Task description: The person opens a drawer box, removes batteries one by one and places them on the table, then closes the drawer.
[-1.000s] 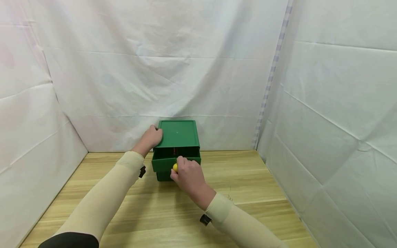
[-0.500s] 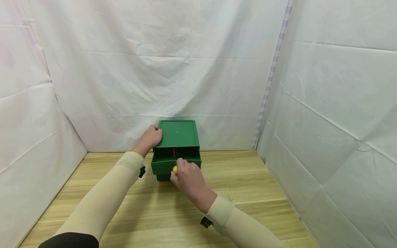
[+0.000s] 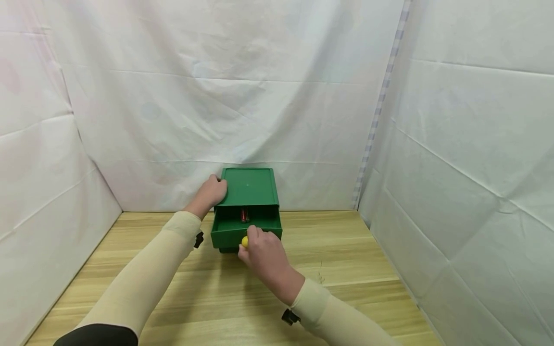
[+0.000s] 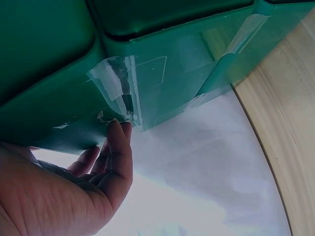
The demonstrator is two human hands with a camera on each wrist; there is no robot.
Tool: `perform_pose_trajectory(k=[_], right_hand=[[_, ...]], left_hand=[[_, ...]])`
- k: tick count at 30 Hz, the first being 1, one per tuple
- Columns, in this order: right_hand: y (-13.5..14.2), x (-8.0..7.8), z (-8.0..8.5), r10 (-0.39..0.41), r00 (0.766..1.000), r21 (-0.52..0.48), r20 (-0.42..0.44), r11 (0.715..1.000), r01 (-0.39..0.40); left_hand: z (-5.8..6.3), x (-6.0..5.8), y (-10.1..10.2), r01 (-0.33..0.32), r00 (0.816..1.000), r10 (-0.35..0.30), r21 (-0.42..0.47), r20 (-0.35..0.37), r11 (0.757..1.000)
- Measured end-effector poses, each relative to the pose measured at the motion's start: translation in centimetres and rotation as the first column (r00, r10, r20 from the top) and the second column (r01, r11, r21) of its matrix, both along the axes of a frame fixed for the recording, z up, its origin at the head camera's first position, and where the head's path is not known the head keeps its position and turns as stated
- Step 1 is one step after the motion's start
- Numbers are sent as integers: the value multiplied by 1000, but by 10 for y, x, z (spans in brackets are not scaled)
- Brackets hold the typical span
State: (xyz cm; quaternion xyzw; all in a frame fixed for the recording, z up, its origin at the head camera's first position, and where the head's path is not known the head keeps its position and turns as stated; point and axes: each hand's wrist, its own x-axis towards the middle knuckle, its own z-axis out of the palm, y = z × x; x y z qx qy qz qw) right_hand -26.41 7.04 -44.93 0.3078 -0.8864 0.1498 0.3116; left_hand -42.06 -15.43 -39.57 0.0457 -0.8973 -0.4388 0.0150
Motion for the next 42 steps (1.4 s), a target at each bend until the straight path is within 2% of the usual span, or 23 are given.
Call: perform_pose_trajectory(k=[42], right_hand=[[5,23,-1,19,999,16,-51,1000,-18]], left_hand=[[-2,-5,-2,4,1000,-4,-4,-2,1000]])
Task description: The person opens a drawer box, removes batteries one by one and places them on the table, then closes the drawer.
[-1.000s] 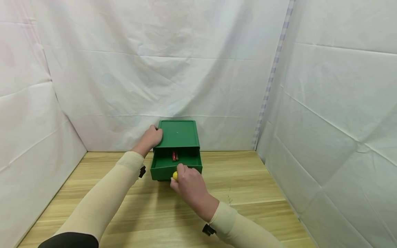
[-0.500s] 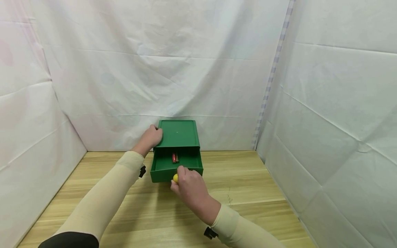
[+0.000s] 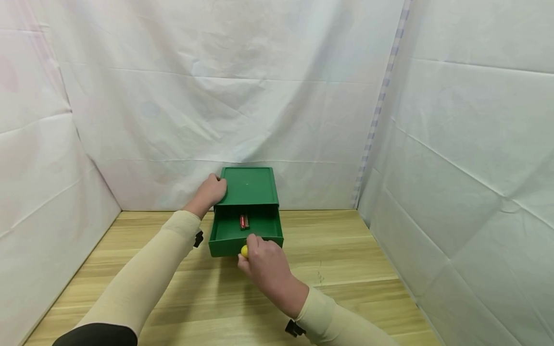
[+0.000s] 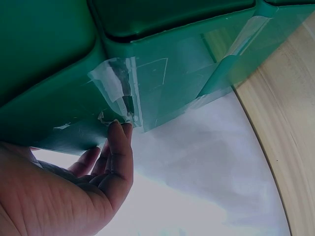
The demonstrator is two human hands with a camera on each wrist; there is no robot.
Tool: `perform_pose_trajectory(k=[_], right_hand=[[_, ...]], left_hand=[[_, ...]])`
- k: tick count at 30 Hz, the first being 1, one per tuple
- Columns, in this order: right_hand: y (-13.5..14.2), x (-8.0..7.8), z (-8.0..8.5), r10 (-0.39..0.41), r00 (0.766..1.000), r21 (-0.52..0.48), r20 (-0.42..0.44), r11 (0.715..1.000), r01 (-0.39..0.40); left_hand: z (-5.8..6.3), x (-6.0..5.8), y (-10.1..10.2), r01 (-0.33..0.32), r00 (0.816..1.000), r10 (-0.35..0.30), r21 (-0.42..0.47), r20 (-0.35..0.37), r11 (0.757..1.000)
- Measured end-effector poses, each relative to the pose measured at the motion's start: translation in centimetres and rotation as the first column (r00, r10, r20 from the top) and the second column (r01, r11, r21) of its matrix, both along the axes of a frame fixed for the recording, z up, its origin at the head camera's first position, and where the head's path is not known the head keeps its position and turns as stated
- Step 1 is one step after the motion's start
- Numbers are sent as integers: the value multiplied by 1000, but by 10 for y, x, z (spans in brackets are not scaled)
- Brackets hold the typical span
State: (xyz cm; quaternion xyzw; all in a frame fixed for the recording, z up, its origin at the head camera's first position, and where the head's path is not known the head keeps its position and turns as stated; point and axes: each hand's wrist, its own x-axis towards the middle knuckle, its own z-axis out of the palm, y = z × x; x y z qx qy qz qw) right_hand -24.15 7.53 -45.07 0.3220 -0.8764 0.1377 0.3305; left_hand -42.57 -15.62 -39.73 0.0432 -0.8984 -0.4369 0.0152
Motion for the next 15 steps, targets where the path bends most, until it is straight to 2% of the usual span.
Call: perform_pose_trajectory(k=[15], right_hand=[[3,7,5,-15,1000,34,-1,999,15]], left_hand=[[1,3,0,5,1000,-5,16,-11,1000]])
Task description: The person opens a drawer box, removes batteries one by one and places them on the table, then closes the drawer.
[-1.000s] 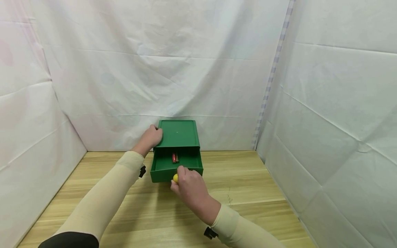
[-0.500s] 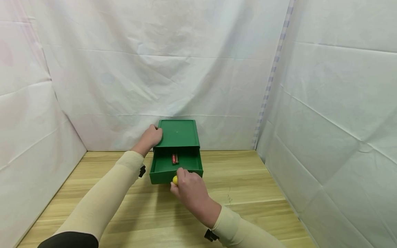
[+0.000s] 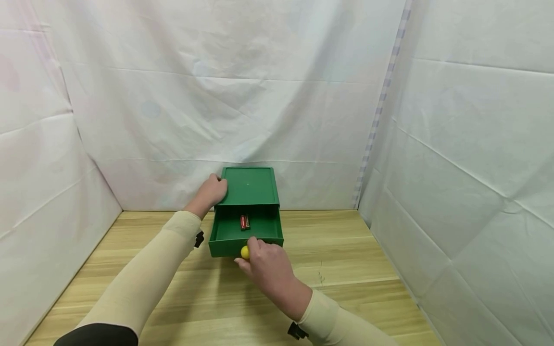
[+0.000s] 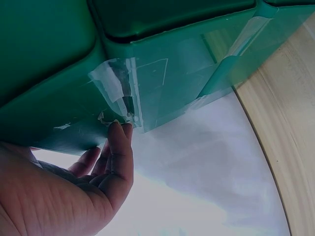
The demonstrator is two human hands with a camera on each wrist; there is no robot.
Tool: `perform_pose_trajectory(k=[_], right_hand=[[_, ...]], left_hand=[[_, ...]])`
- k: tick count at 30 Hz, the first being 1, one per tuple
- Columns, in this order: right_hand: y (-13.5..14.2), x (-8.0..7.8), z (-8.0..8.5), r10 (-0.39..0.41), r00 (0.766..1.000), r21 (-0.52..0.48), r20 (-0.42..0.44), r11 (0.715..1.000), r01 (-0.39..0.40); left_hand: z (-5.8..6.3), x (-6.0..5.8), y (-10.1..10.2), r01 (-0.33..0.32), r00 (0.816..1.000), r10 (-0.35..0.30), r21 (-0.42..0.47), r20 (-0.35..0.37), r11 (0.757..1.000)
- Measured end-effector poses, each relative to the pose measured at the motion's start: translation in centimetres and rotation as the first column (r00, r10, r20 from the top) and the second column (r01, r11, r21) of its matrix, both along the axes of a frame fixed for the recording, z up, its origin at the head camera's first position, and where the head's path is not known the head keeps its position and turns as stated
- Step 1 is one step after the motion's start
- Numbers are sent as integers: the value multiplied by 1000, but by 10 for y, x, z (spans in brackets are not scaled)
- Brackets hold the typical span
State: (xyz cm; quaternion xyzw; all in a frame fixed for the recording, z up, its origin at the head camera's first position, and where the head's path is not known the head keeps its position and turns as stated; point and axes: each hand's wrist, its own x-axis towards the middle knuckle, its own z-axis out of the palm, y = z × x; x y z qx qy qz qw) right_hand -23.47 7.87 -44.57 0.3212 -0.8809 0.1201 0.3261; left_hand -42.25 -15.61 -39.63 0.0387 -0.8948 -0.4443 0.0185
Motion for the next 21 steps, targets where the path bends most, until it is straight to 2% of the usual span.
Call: perform_pose_trajectory(k=[7,11,15,18,21], right_hand=[[3,0,2,55,997,-70,-46,996,-58],[4,-2,13,133,991,-138,9,982,-130],[8,-7,33,260,960,-174,100,955,-240],[14,-14,52,337,931,-156,142,936,-315],[20,-24,69,378,911,-108,166,925,-364]], left_hand=[[0,1,0,2,1000,-2,-4,5,1000],[1,1,0,2,1000,-2,-2,6,1000],[1,2,0,2,1000,-2,-2,10,1000],[2,3,0,0,1000,0,-5,14,1000],[2,2,0,-1,1000,1,-9,17,1000]])
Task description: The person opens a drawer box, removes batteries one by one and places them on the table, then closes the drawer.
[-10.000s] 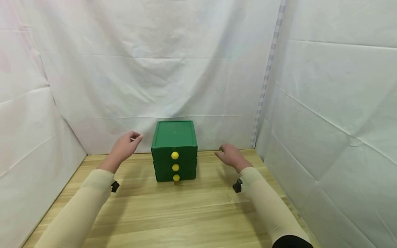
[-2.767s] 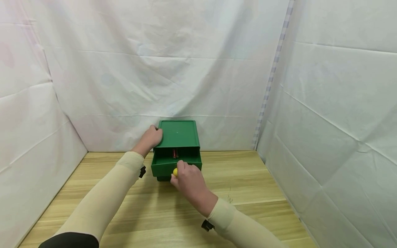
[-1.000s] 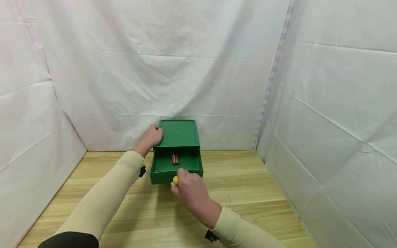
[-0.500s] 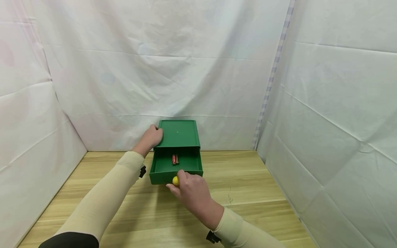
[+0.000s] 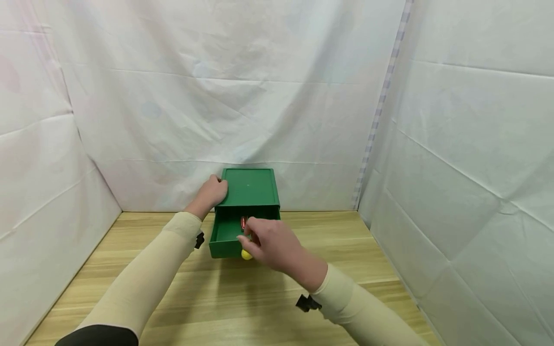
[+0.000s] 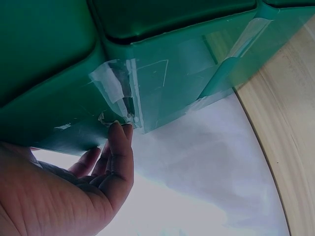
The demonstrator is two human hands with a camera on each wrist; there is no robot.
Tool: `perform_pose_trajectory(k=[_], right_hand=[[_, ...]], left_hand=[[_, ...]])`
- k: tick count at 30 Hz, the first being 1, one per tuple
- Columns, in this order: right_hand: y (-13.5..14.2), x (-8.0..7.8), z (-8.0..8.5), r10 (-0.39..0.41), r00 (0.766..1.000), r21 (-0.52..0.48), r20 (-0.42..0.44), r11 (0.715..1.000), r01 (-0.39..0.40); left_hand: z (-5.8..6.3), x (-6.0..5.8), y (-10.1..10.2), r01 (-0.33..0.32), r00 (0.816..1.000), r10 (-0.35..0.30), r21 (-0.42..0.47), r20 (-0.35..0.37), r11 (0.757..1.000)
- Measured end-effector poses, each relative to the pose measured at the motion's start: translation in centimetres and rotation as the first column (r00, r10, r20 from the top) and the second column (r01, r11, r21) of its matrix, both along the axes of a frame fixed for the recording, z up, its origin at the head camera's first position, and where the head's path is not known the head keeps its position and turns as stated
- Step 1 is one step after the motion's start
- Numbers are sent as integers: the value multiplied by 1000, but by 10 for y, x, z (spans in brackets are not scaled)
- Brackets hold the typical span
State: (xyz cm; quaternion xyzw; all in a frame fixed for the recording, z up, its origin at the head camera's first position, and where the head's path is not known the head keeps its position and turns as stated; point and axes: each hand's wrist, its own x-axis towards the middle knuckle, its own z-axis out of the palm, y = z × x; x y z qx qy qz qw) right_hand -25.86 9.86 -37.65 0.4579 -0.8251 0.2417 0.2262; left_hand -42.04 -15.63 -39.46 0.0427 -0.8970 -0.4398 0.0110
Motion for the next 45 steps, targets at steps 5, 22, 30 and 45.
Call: perform_pose_trajectory(k=[5,22,30,45], right_hand=[[3,-21,25,44,999,97,18,994,-46],[-9,-75,32,-150,952,512,265,859,-7],[-17,-78,32,-255,914,652,314,758,-13],[-30,-88,19,-284,929,756,238,655,6]], left_hand=[[2,-2,0,2,1000,-2,9,3,1000],[-2,1,-2,-5,1000,4,26,26,1000],[-1,1,0,-1,1000,1,22,3,1000],[-3,-1,0,-7,1000,7,18,-2,1000]])
